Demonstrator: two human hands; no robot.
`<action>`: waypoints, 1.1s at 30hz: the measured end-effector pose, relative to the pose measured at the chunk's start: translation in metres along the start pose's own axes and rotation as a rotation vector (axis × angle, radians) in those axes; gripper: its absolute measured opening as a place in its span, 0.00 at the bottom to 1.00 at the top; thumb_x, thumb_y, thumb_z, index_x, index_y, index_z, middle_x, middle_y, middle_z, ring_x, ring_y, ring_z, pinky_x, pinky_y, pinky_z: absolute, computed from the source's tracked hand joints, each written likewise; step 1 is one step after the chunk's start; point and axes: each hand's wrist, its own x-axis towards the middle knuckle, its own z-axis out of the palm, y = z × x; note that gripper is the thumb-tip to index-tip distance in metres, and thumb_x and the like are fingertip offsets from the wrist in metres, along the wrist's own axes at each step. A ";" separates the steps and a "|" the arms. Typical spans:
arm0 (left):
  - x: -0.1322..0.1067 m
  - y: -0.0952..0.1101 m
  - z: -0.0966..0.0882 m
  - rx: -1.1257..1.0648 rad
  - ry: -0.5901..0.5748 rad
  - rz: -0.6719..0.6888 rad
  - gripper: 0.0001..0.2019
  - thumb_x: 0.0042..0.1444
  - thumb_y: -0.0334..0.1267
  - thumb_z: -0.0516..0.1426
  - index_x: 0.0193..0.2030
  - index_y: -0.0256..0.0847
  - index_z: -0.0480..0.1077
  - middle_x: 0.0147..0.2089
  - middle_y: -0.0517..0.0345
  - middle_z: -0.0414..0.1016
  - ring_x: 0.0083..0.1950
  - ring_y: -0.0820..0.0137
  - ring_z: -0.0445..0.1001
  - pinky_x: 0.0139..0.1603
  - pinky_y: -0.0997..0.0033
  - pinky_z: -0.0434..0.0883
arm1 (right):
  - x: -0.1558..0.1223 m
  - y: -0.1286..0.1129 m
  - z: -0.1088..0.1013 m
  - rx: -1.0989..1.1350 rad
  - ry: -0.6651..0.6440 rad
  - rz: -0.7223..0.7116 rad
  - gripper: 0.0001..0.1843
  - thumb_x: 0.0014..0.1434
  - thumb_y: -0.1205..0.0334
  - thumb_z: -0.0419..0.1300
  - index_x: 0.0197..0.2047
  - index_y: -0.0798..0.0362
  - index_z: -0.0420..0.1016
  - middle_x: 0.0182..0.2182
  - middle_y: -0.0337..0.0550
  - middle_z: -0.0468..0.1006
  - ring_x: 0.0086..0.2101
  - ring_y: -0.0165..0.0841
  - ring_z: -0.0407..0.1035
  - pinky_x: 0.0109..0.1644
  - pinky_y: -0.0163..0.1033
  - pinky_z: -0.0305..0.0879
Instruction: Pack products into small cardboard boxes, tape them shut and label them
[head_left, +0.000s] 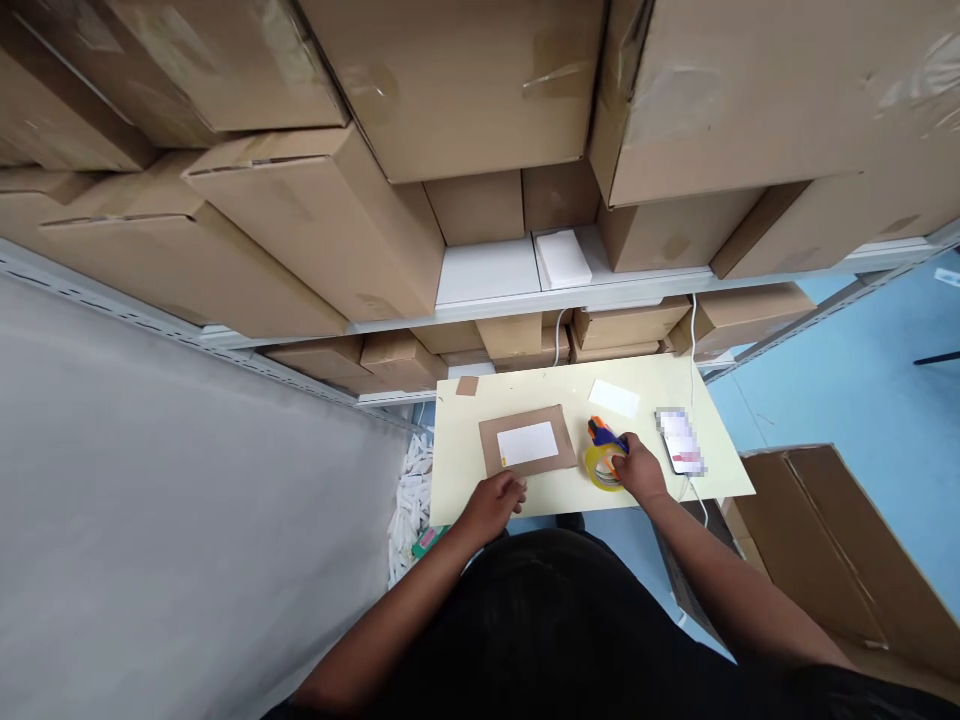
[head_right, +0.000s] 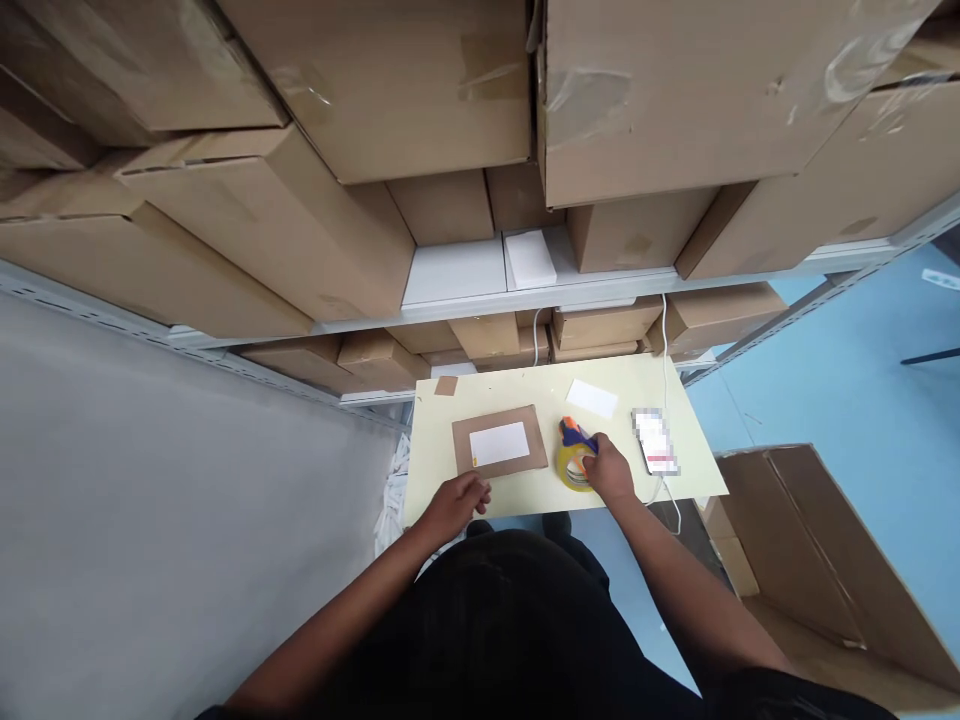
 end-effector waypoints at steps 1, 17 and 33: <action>0.006 0.010 0.005 -0.043 -0.072 -0.026 0.21 0.64 0.57 0.51 0.36 0.41 0.71 0.35 0.56 0.78 0.33 0.67 0.78 0.33 0.69 0.71 | -0.010 -0.004 -0.003 0.024 0.069 -0.084 0.27 0.60 0.65 0.56 0.63 0.55 0.65 0.51 0.53 0.79 0.49 0.43 0.73 0.51 0.43 0.68; 0.017 0.016 0.003 -0.263 -0.332 -0.003 0.17 0.61 0.52 0.53 0.31 0.40 0.67 0.26 0.62 0.69 0.23 0.74 0.69 0.24 0.74 0.63 | -0.146 -0.104 -0.008 0.189 0.215 -0.226 0.33 0.53 0.68 0.59 0.63 0.51 0.64 0.52 0.50 0.71 0.52 0.45 0.69 0.59 0.51 0.67; 0.142 0.110 0.052 1.150 -0.417 0.152 0.17 0.61 0.46 0.53 0.41 0.40 0.81 0.45 0.45 0.82 0.48 0.58 0.79 0.42 0.67 0.72 | -0.137 0.009 0.001 0.353 -0.055 0.169 0.29 0.58 0.60 0.59 0.62 0.53 0.65 0.55 0.52 0.75 0.52 0.43 0.72 0.52 0.42 0.65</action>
